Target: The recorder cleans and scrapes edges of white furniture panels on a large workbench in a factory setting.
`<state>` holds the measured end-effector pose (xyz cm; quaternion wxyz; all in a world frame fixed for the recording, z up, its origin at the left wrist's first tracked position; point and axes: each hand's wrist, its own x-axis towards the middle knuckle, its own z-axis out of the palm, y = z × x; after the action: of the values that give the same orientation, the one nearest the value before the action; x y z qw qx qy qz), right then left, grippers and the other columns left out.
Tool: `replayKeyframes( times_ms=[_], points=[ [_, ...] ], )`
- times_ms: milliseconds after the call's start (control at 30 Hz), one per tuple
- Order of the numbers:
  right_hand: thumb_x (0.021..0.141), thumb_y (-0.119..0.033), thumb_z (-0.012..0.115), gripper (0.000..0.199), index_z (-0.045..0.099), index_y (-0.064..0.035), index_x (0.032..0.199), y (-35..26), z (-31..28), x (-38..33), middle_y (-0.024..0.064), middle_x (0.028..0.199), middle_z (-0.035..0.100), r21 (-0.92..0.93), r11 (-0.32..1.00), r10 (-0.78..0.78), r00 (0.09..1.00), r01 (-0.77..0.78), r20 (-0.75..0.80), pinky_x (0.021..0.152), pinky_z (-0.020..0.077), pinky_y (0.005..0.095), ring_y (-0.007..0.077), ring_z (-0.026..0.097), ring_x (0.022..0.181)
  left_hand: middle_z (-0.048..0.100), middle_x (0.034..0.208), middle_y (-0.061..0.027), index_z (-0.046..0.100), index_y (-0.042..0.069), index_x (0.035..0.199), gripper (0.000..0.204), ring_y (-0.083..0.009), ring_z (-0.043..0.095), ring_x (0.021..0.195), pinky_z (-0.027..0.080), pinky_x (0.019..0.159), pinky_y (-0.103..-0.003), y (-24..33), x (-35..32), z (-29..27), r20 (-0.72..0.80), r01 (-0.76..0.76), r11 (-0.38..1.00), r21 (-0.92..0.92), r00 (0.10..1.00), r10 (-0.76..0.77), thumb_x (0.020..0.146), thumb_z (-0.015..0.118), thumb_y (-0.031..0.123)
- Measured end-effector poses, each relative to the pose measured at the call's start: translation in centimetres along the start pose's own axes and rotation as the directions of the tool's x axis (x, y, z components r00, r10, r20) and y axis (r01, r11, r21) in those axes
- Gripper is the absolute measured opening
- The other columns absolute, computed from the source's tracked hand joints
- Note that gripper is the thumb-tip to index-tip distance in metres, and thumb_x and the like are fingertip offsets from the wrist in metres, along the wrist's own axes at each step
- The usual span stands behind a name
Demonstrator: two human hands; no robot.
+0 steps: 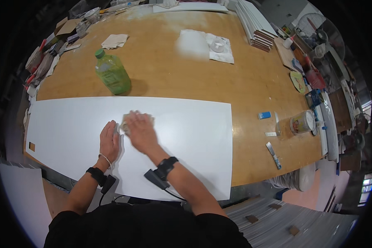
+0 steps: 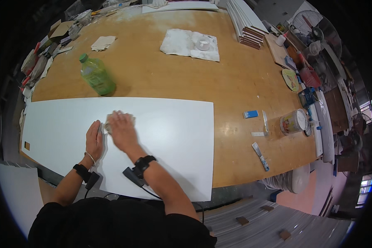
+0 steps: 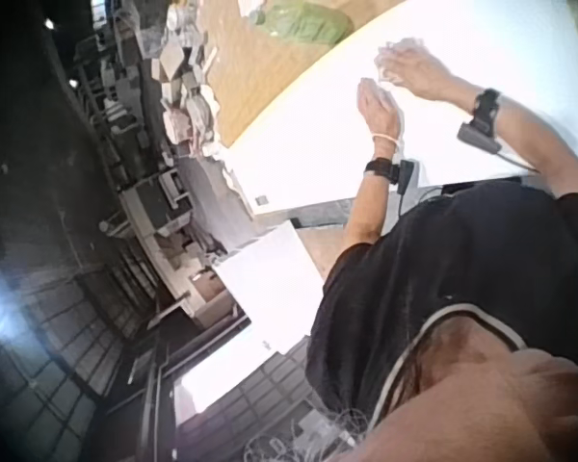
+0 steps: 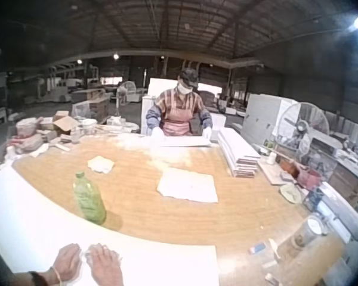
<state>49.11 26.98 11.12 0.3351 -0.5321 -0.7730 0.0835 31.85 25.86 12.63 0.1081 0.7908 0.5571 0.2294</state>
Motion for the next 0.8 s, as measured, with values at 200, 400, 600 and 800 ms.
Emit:
replayKeyframes(
  times_ms=[200,400,600,800],
  points=[
    [0.080,-0.023,0.055,0.033,0.053,-0.0081,0.111,7.1,-6.5,-0.4,0.0124,0.115,0.053,-0.164,0.944,0.267,0.954,-0.288,-0.136,0.097,0.0274,0.0501,0.0310,0.044,0.112,0.043,0.127,-0.0191,0.040,0.001,0.126,0.040,-0.0342,0.037,0.119,0.027,0.103,-0.040,0.3,-0.6,-0.2,-0.049,0.051,0.994,-0.093,0.997,-0.056,0.088,0.039,0.012],
    [0.088,-0.037,0.045,0.054,0.038,-0.0042,0.130,13.1,-13.5,-7.4,0.0131,0.136,0.037,-0.510,0.496,0.643,0.692,-0.703,-0.328,0.103,0.0179,0.0505,0.0315,0.031,0.126,0.044,0.127,-0.0189,0.041,0.002,0.126,0.040,-0.0334,0.037,0.119,0.028,0.103,-0.039,0.6,-0.3,-0.5,-0.040,0.061,0.952,-0.299,0.996,-0.076,0.090,0.039,0.019],
    [0.080,-0.022,0.056,0.047,0.044,-0.0072,0.124,-10.5,1.3,-5.7,0.0125,0.128,0.044,-0.161,0.987,0.019,0.978,0.015,0.208,0.102,0.0215,0.0516,0.0327,0.036,0.122,0.056,0.116,-0.0121,0.051,-0.001,0.118,0.043,-0.0201,0.050,0.109,0.035,0.096,-0.030,-4.7,-0.4,-2.7,0.014,0.214,0.503,-0.837,0.928,-0.372,0.093,0.039,0.032],
    [0.077,-0.018,0.062,0.059,0.037,-0.0064,0.129,-15.9,-0.1,-11.1,0.0150,0.134,0.036,-0.186,0.977,0.156,0.951,-0.108,0.268,0.104,0.0208,0.0494,0.0341,0.033,0.124,0.057,0.114,-0.0158,0.052,0.000,0.116,0.033,-0.0254,0.054,0.108,0.040,0.093,-0.033,-25.3,-9.3,-14.4,-0.185,0.306,0.856,-0.416,0.894,-0.409,0.087,0.051,0.016]
  ],
)
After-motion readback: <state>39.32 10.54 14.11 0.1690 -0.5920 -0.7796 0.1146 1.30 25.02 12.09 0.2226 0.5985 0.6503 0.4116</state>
